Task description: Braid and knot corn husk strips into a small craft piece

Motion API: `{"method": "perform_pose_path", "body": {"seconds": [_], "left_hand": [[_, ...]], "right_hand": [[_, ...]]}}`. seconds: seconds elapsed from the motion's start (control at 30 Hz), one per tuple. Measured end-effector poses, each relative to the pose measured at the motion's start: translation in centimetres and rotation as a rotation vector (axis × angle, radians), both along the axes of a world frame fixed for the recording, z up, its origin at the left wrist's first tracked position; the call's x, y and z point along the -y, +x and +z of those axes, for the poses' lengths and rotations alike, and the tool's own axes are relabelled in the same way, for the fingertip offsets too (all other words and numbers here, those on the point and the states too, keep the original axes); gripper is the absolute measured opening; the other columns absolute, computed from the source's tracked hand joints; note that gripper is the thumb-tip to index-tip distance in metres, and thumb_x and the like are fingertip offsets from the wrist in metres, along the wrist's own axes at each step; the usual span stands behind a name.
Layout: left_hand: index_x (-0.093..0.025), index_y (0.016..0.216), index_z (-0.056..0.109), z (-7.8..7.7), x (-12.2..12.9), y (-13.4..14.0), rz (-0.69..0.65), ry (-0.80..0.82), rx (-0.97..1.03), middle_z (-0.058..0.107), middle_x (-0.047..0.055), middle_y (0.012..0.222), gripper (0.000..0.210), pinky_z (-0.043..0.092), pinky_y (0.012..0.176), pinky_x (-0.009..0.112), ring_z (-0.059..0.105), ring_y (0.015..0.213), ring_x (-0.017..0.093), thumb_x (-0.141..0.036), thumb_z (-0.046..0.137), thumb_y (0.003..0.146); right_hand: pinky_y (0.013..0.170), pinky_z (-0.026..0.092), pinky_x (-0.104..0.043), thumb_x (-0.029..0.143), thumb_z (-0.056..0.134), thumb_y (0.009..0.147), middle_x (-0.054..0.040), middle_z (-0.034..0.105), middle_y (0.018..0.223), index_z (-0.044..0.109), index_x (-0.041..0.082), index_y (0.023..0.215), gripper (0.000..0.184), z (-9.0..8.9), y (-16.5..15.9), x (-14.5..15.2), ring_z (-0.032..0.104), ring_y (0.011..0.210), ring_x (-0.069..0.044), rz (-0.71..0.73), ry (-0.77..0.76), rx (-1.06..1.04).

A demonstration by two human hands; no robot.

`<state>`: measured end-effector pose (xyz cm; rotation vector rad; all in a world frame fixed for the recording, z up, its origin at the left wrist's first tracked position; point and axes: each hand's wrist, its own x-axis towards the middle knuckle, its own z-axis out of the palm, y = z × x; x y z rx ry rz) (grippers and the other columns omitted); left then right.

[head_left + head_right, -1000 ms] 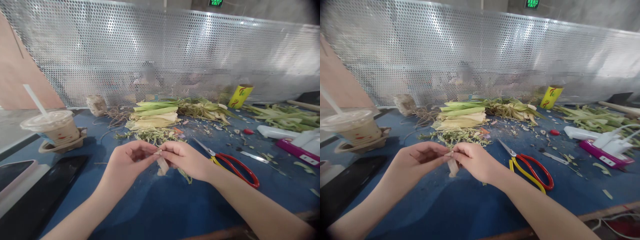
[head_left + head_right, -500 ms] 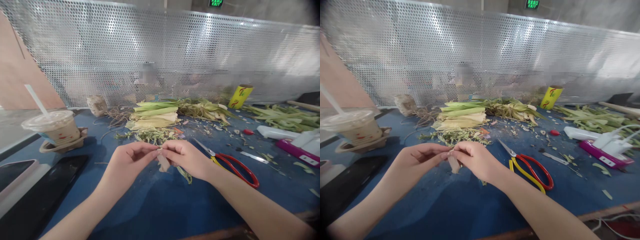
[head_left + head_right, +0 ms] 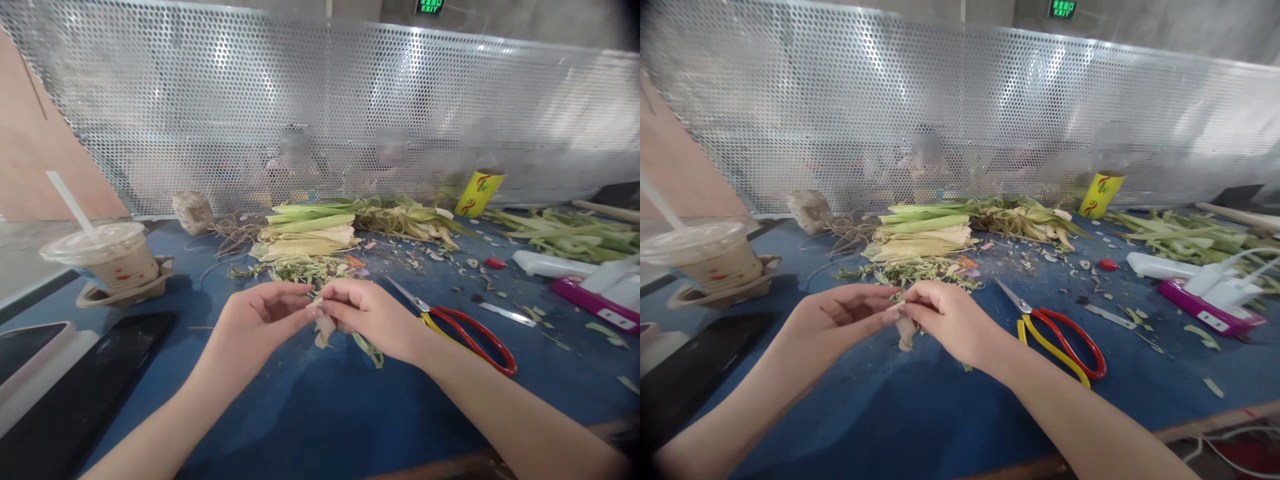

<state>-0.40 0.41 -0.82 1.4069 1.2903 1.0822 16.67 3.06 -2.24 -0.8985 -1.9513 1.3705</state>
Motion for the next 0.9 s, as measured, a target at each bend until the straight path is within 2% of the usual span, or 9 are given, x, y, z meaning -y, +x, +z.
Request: {"method": "perform_pose_path", "body": {"seconds": [0.1,0.23,0.4,0.67,0.77,0.9], "left_hand": [[-0.018,0.087,0.067,-0.09,-0.02,-0.04,-0.001,0.018,-0.001,0.074,0.002,0.078,0.026,0.054,0.069,0.024,0.068,0.073,0.017,-0.028,0.071,0.064],[-0.019,0.083,0.068,-0.02,0.16,0.07,0.071,0.112,-0.066,0.073,-0.001,0.071,0.024,0.054,0.069,0.023,0.068,0.068,0.016,-0.024,0.073,0.061],[-0.02,0.078,0.068,-0.11,0.29,0.17,0.094,0.163,-0.119,0.072,-0.001,0.07,0.017,0.053,0.067,0.023,0.067,0.069,0.016,-0.023,0.073,0.062],[-0.019,0.087,0.068,-0.02,-0.1,-0.04,-0.014,0.021,0.031,0.074,0.002,0.08,0.024,0.054,0.07,0.024,0.068,0.075,0.017,-0.027,0.071,0.065],[-0.021,0.088,0.069,-0.08,-0.14,-0.25,-0.027,0.006,-0.031,0.074,0.001,0.082,0.023,0.053,0.072,0.023,0.068,0.077,0.017,-0.028,0.069,0.066],[-0.022,0.085,0.069,-0.25,0.1,-0.14,0.071,0.093,-0.163,0.074,0.0,0.076,0.022,0.051,0.074,0.026,0.068,0.075,0.019,-0.028,0.07,0.064]], "right_hand": [[0.052,0.032,-0.022,0.029,0.043,0.087,0.0038,0.044,0.063,0.049,0.019,0.078,0.015,0.17,-0.05,0.04,0.037,0.052,-0.007,-0.029,0.01,0.031],[0.05,0.031,-0.021,0.027,0.041,0.088,0.0045,0.041,0.058,0.047,0.018,0.072,0.02,0.45,-0.28,0.22,0.036,0.05,-0.007,-0.033,-0.047,0.063],[0.05,0.031,-0.02,0.035,0.04,0.089,0.0024,0.047,0.062,0.049,0.017,0.071,0.027,0.29,-0.33,0.27,0.038,0.051,-0.007,-0.004,-0.045,0.062],[0.049,0.031,-0.02,0.039,0.041,0.088,0.0016,0.049,0.066,0.048,0.018,0.079,0.024,-0.31,0.13,-0.15,0.035,0.05,-0.006,0.009,-0.017,0.043],[0.049,0.031,-0.02,0.036,0.04,0.089,0.0028,0.045,0.064,0.047,0.018,0.078,0.022,-0.3,0.02,-0.04,0.035,0.05,-0.006,0.001,-0.008,0.053],[0.052,0.034,-0.02,0.03,0.038,0.089,0.0021,0.045,0.065,0.046,0.017,0.075,0.021,-0.16,-0.33,0.08,0.039,0.053,-0.007,-0.02,-0.032,0.074]]}}
